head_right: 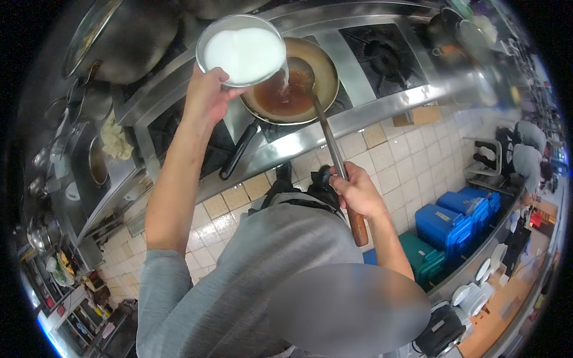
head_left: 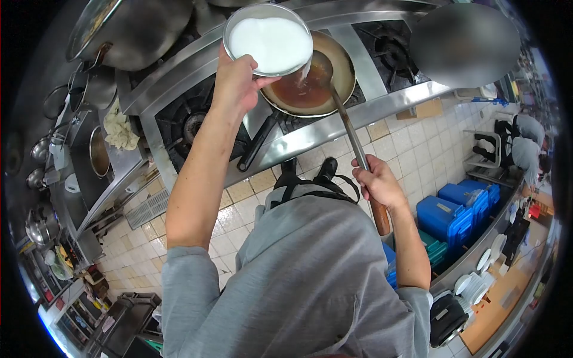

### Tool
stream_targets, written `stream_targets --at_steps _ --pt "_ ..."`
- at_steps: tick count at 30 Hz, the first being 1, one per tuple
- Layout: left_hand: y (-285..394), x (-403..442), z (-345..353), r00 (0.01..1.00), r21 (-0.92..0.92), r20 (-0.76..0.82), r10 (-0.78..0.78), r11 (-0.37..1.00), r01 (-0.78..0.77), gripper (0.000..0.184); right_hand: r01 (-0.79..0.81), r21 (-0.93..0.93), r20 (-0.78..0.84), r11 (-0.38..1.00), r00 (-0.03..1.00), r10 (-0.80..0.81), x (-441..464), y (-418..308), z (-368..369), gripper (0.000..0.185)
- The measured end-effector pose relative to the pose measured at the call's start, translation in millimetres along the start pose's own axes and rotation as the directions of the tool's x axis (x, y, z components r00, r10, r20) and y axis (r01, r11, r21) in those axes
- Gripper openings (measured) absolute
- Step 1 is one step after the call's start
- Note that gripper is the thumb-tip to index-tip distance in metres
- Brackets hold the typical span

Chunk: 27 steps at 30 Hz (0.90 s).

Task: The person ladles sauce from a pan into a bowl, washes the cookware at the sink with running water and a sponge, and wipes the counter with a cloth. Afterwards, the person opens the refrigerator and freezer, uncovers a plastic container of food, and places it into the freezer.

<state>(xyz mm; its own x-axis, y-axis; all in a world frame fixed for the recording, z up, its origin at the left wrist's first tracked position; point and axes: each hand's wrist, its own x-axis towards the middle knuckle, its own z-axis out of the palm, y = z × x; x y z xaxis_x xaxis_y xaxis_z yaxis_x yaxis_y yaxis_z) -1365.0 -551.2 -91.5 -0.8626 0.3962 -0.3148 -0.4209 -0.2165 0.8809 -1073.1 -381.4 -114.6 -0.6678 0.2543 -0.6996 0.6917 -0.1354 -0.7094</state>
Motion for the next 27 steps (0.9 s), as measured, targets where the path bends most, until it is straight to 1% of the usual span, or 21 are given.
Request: stream_targets --at_steps 2,3,5,6,8,11,12,14,15,17,18,20,21,22,24,27 --pt "0 2 -2 1.0 -0.019 -0.001 -0.008 1.0 0.008 0.078 -0.019 0.069 0.06 0.997 0.998 0.015 2 2 6 0.029" --pt "0 3 -3 1.0 -0.041 0.004 -0.014 0.999 0.014 0.075 -0.021 0.07 0.063 0.997 0.998 0.016 3 0 9 0.029" --pt "2 1 -5 1.0 -0.063 0.024 -0.005 0.998 0.006 0.073 -0.081 0.283 0.114 0.956 0.992 0.05 3 -6 13 0.029" --pt "3 0 -6 0.999 -0.087 0.046 0.006 0.996 -0.002 0.07 -0.083 0.283 0.117 0.956 0.992 0.051 5 -7 12 0.029" --pt "4 1 -9 0.999 -0.095 0.046 0.0 0.995 0.005 0.07 -0.185 0.517 0.231 0.836 0.97 0.072 10 -7 9 0.029" --pt "7 0 -12 0.999 -0.109 0.045 -0.003 0.994 0.008 0.069 -0.181 0.554 0.227 0.813 0.972 0.062 10 -8 13 0.028" --pt "8 -1 -13 0.999 -0.114 0.044 -0.002 0.993 0.007 0.07 -0.182 0.552 0.228 0.814 0.972 0.062 10 -9 13 0.028" --pt "13 -5 -11 0.999 -0.118 0.034 -0.006 0.993 0.01 0.071 -0.1 0.529 0.187 0.843 0.982 0.0 8 -12 13 0.028" --pt "16 -7 -10 1.0 -0.12 0.024 -0.011 0.993 0.014 0.072 -0.1 0.527 0.187 0.844 0.982 0.0 8 -12 11 0.028" --pt "19 -10 -10 1.0 -0.117 0.019 -0.006 0.993 0.008 0.072 0.005 0.398 0.12 0.917 0.991 -0.058 7 -13 6 0.031" --pt "20 -11 -9 1.0 -0.113 0.015 -0.002 0.994 0.004 0.071 0.005 0.396 0.119 0.918 0.991 -0.057 6 -15 3 0.031" --pt "22 -11 -9 1.0 -0.112 0.009 0.002 0.994 -0.001 0.072 0.078 0.242 0.039 0.967 0.995 -0.09 4 -22 -3 0.03" --pt "22 -12 -8 1.0 -0.108 0.005 0.006 0.994 -0.005 0.072 0.079 0.181 -0.001 0.98 0.997 -0.08 1 -28 -4 0.029" --pt "21 -11 -9 1.0 -0.108 0.008 0.004 0.994 -0.003 0.072 0.079 0.182 -0.005 0.98 0.997 -0.079 2 -28 -6 0.029" --pt "20 -8 -12 0.999 -0.111 0.037 0.001 0.994 0.003 0.072 0.106 0.032 -0.074 0.994 0.992 -0.104 3 -27 -11 0.027" --pt "19 -6 -13 1.0 -0.118 0.028 -0.005 0.993 0.008 0.073 0.106 -0.03 -0.117 0.994 0.987 -0.109 4 -23 -13 0.028"
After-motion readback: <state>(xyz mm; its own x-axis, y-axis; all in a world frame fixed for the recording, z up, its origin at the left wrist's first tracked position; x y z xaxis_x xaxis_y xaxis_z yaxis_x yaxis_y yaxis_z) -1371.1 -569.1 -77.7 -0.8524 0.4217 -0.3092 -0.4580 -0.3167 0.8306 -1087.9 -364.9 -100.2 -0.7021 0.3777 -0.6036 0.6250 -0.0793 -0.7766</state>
